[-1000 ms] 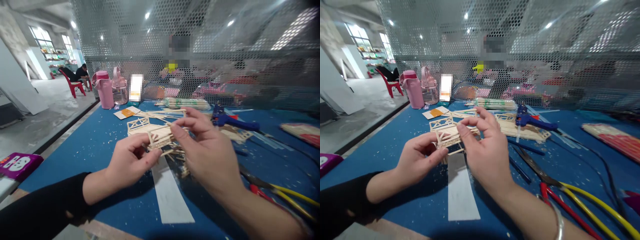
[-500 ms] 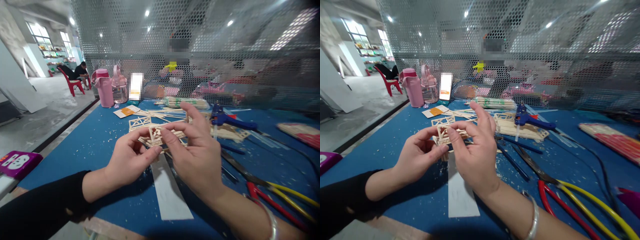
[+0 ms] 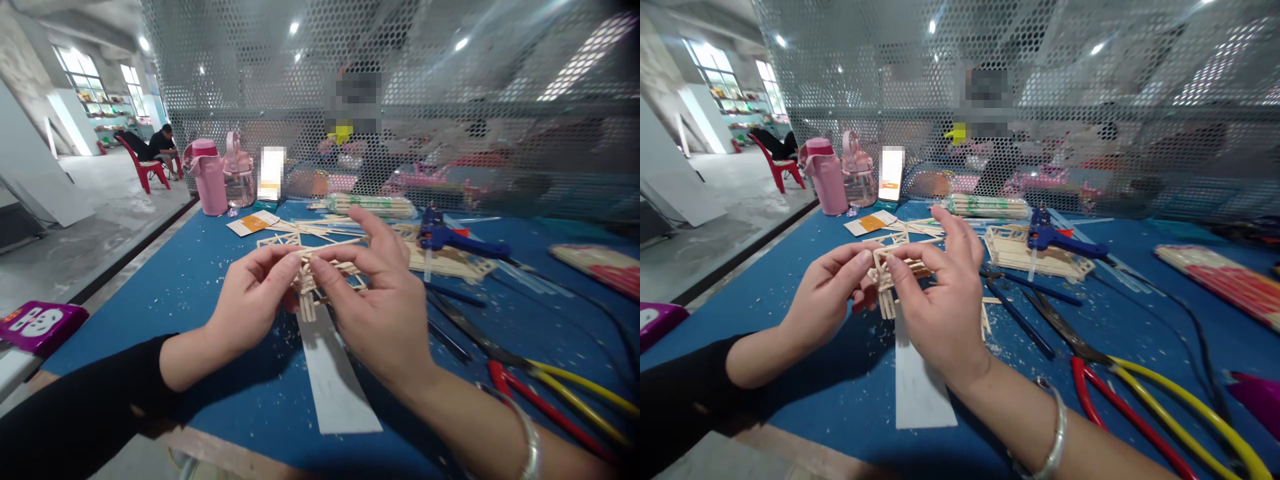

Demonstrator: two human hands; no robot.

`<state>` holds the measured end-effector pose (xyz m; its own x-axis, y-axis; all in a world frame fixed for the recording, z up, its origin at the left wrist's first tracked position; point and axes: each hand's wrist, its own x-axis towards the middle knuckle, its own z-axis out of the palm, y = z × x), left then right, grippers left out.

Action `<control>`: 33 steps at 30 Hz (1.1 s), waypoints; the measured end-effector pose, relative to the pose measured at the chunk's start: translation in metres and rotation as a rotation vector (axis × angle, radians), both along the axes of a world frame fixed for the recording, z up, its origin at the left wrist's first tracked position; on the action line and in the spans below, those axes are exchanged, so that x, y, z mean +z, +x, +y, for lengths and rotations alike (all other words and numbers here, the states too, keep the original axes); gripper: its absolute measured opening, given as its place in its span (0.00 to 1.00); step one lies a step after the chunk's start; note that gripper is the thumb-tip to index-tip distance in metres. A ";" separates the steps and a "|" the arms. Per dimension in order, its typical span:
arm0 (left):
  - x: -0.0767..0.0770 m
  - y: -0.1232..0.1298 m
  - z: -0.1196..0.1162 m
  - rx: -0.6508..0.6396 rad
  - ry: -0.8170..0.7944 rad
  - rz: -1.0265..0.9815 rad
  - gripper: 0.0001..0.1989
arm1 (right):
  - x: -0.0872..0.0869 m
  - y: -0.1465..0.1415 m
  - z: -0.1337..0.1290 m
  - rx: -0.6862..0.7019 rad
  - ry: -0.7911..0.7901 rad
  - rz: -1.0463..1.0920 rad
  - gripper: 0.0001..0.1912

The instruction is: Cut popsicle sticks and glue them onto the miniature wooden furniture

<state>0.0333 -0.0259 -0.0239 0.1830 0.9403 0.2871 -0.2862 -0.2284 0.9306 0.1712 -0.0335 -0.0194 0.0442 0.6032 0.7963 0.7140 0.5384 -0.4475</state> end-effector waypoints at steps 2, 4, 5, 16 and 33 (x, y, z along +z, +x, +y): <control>0.002 0.001 0.001 0.024 -0.006 -0.004 0.10 | 0.000 0.000 0.000 0.005 -0.005 0.005 0.06; 0.004 0.002 0.001 0.065 -0.010 -0.015 0.12 | 0.000 0.000 0.000 0.013 -0.008 0.013 0.06; 0.004 0.002 0.001 0.089 -0.007 -0.018 0.12 | 0.001 -0.001 0.000 0.015 -0.008 0.017 0.06; 0.010 0.003 0.001 0.161 0.042 0.055 0.05 | -0.002 0.003 -0.001 0.050 -0.008 0.003 0.08; -0.016 0.002 -0.002 0.295 0.421 0.429 0.35 | 0.001 0.003 0.003 0.049 -0.045 0.096 0.07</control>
<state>0.0355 -0.0278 -0.0402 0.1145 0.7922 0.5995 0.2193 -0.6087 0.7625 0.1744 -0.0308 -0.0185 0.0888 0.6419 0.7617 0.6397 0.5494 -0.5376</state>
